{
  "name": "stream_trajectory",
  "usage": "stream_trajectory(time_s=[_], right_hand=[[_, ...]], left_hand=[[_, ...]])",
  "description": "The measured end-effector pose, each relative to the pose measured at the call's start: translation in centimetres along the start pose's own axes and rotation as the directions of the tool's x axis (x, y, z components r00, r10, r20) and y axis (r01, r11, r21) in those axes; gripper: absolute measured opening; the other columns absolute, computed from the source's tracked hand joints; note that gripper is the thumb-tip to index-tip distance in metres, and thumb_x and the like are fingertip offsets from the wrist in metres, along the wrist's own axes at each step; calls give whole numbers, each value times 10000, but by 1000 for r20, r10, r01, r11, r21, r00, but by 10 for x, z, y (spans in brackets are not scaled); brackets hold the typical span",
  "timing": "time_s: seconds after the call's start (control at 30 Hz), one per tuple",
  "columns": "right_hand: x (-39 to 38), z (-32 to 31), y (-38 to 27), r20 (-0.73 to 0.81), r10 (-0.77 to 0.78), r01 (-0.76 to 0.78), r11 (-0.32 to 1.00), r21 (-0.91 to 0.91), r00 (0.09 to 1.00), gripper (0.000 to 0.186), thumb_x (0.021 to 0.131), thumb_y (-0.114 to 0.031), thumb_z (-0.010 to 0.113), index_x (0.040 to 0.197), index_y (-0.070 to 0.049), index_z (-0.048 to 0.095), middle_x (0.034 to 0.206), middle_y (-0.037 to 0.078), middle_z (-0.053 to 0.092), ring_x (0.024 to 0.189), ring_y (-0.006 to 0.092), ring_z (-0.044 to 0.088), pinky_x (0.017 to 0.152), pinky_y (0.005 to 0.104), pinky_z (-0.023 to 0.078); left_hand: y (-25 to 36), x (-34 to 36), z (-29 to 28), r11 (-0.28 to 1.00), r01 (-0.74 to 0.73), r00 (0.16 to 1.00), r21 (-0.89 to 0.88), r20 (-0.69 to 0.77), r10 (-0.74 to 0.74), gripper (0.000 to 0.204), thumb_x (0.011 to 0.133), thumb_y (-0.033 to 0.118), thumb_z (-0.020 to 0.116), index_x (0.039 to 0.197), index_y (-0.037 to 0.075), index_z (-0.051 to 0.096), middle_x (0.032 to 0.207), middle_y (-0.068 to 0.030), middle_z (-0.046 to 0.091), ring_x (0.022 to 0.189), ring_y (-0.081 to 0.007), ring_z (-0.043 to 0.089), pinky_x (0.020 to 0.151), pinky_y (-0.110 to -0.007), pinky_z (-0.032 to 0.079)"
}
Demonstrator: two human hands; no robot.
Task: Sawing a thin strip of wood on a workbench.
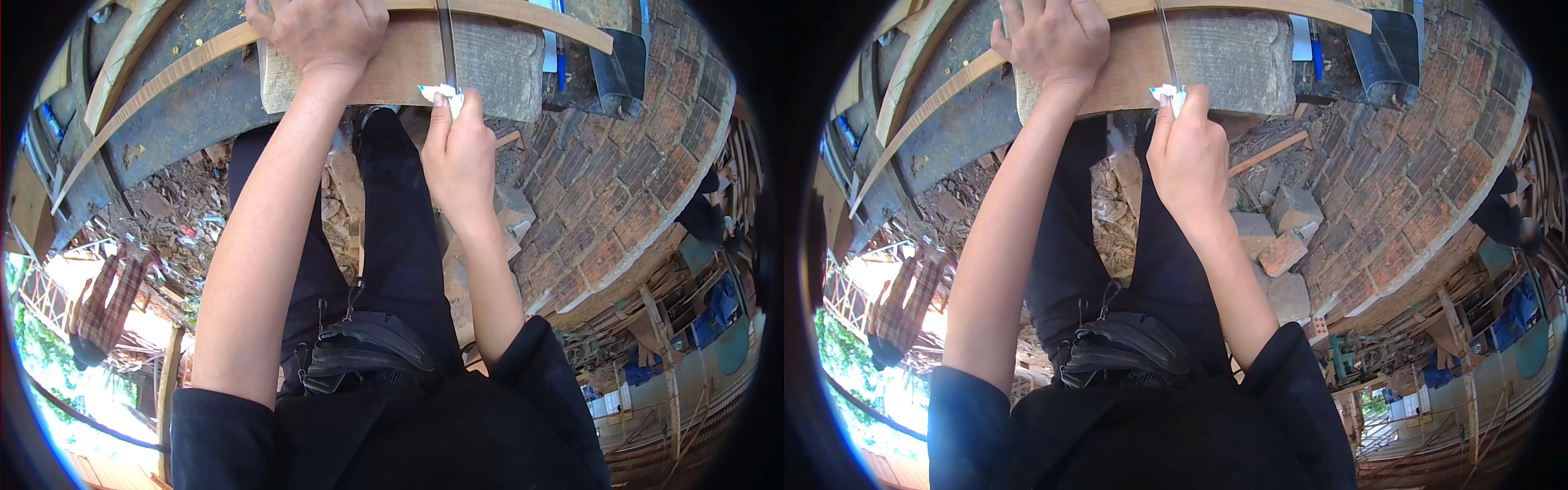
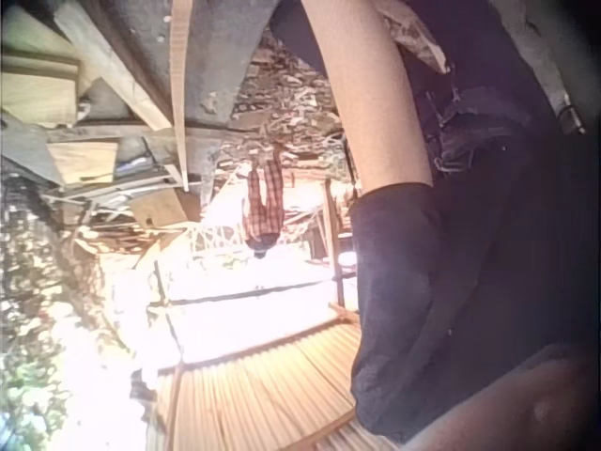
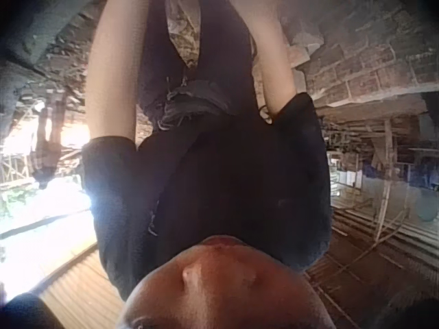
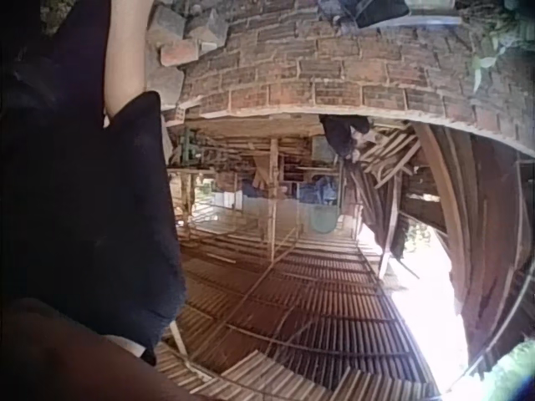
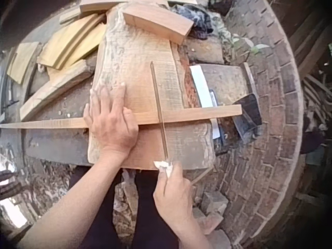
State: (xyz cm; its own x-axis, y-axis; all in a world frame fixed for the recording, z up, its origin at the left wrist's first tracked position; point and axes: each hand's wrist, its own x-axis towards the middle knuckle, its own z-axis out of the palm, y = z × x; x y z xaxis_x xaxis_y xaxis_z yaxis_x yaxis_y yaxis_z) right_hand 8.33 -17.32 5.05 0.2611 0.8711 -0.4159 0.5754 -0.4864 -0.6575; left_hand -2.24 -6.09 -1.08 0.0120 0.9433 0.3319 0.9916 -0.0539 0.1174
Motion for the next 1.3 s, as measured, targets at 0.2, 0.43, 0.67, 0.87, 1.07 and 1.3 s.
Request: stream_trajectory(time_s=[0.2,0.43,0.67,0.87,1.07,1.3], right_hand=[[0,5,6,-13,21,-21,1000,0,1000,198,907,-143,465,956,45,427,597,255,564,613,440,584,516,499,439],[-4,19,-7,-99,22,-29,998,-62,995,199,908,-153,470,948,37,425,612,255,573,623,439,587,518,498,443],[-9,32,-17,-220,68,-102,984,-146,973,227,914,-176,447,967,45,453,682,275,595,687,449,596,584,510,455],[-16,28,-21,-197,77,-119,970,-212,977,269,921,-205,434,953,57,486,752,300,592,754,463,584,631,518,438],[-15,21,-21,-98,100,-117,974,-193,990,265,930,-197,421,952,60,484,740,297,589,740,462,580,618,509,438],[-11,14,-14,-26,102,-105,979,-173,994,292,937,-217,413,955,69,473,745,300,589,758,470,575,628,519,432]], left_hand=[[1,-2,7,999,-46,998,18,-46,46,488,766,238,424,1232,143,534,1280,-209,461,1201,-401,390,987,-468,255],[-2,1,9,999,-33,998,-20,-54,32,478,766,242,434,1220,136,543,1270,-214,465,1197,-406,391,972,-454,268],[-1,-4,4,992,-19,999,-128,-32,15,471,774,275,469,1209,108,539,1294,-230,440,1221,-379,383,956,-463,268],[-4,-6,0,964,16,1000,-266,-20,-22,475,748,279,508,1193,114,543,1320,-230,422,1247,-351,370,943,-449,269],[-13,-8,-1,967,3,998,-255,-63,-20,476,733,260,512,1174,81,545,1306,-222,437,1229,-342,388,976,-459,263],[-12,-7,2,963,17,995,-270,-95,-44,440,734,243,503,1132,65,563,1276,-223,466,1208,-341,409,977,-449,271]])
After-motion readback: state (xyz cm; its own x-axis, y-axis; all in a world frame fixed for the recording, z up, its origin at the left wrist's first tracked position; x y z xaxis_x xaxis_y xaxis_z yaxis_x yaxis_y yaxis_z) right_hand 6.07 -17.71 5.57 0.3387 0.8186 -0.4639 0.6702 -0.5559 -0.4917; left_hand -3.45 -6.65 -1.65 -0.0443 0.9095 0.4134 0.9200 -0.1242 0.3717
